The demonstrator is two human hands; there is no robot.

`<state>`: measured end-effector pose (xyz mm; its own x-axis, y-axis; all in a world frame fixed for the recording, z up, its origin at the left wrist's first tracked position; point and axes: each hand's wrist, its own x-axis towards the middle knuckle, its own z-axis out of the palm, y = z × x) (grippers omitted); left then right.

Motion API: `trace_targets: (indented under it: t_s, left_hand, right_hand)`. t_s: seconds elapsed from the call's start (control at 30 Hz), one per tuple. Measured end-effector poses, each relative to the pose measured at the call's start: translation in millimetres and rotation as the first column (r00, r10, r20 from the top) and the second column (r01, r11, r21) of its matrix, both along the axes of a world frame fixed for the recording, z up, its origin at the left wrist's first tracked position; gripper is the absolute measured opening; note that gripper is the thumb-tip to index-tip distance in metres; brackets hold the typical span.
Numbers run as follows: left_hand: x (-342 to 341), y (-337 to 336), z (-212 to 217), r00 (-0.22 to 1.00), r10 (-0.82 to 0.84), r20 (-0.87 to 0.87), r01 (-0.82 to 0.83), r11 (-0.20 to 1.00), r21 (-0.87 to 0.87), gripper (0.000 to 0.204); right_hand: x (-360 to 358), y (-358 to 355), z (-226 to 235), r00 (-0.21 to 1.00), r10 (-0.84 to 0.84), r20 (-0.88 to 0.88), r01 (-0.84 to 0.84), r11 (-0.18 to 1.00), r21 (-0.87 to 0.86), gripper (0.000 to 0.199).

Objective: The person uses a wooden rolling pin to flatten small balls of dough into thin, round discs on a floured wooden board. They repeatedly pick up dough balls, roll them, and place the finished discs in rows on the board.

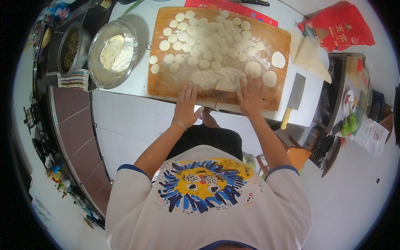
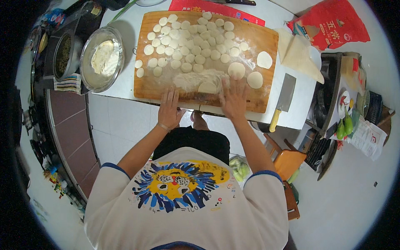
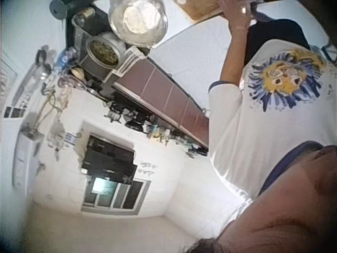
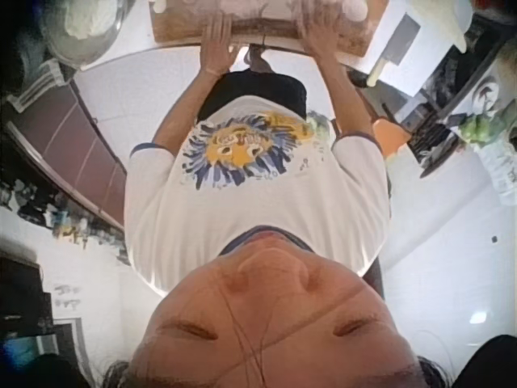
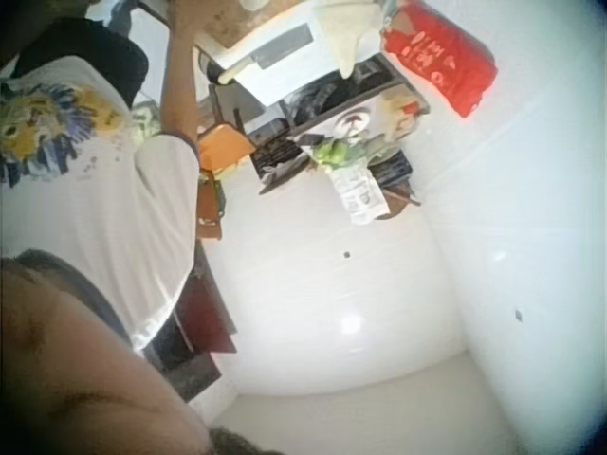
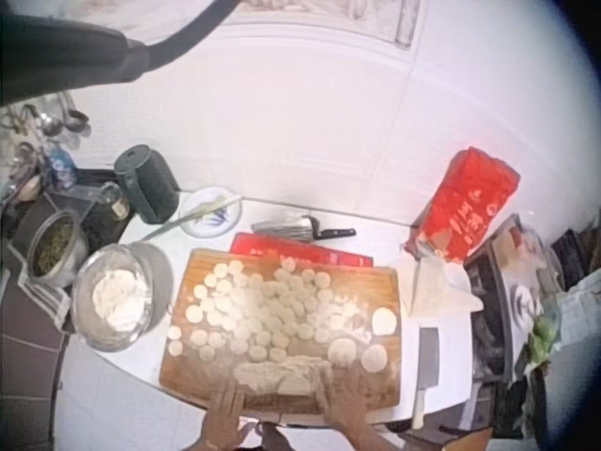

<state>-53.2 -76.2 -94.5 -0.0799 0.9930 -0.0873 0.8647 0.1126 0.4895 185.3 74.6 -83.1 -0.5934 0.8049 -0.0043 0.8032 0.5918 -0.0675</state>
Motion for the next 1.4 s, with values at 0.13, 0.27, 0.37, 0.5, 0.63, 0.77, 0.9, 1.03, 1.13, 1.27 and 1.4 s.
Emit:
trace_targets:
  t_s: [0.13, 0.27, 0.37, 0.5, 0.63, 0.77, 0.9, 1.03, 1.13, 1.27, 1.4]
  left_hand:
    - [-16.7, 31.3, -21.9, 0.989, 0.144, -0.02, -0.143, 0.987, 0.069, 0.074]
    - [-9.5, 55.8, -6.8, 0.983, 0.136, -0.124, -0.126, 0.988, 0.09, 0.075]
    - [-4.6, 3.9, -13.5, 0.992, 0.036, -0.12, -0.029, 0.998, 0.061, 0.078]
    - [-17.5, 26.7, -13.7, 0.99, 0.076, -0.122, -0.075, 0.997, 0.012, 0.077]
    - [-18.0, 67.5, 10.6, 0.989, 0.101, -0.111, -0.086, 0.987, 0.133, 0.076]
    - [-8.9, 2.1, 4.7, 0.996, 0.003, -0.087, 0.002, 0.998, 0.058, 0.074]
    - [-20.3, 21.7, -6.5, 0.996, 0.077, -0.054, -0.075, 0.996, 0.043, 0.07]
    - [2.4, 46.3, 3.2, 0.978, 0.209, -0.026, -0.178, 0.888, 0.424, 0.062]
    - [46.6, 46.8, -2.8, 0.996, 0.075, -0.056, -0.057, 0.961, 0.269, 0.061]
    - [78.0, 78.2, -15.7, 0.998, -0.058, -0.026, 0.059, 0.998, 0.038, 0.061]
    - [50.3, 90.2, -32.1, 0.943, -0.313, -0.112, 0.326, 0.937, 0.125, 0.061]
  right_hand:
    - [-34.7, 33.8, -1.8, 0.978, 0.004, -0.208, -0.015, 0.998, -0.054, 0.061]
    - [-22.0, 49.7, -16.1, 0.984, -0.088, -0.154, 0.091, 0.996, 0.016, 0.059]
    - [-0.5, 16.5, -11.0, 0.993, -0.056, -0.103, 0.056, 0.998, -0.001, 0.059]
    - [-23.2, 30.5, -16.2, 0.987, -0.026, -0.159, 0.031, 0.999, 0.026, 0.06]
    - [-28.2, 58.8, -16.8, 0.982, -0.129, -0.136, 0.14, 0.987, 0.074, 0.062]
    - [4.8, -2.8, -3.9, 0.984, -0.018, -0.177, 0.02, 1.0, 0.005, 0.06]
    - [24.5, -2.2, -22.6, 0.957, 0.212, -0.2, -0.24, 0.963, -0.125, 0.045]
    - [29.8, 12.5, -28.9, 0.965, 0.087, -0.246, -0.13, 0.978, -0.165, 0.036]
    - [39.1, 11.5, -14.6, 0.939, -0.076, -0.335, 0.002, 0.976, -0.218, 0.035]
    - [46.4, 6.2, 2.0, 0.89, -0.141, -0.433, 0.085, 0.986, -0.146, 0.033]
    - [56.0, 3.9, 4.6, 0.869, -0.203, -0.452, 0.13, 0.974, -0.188, 0.033]
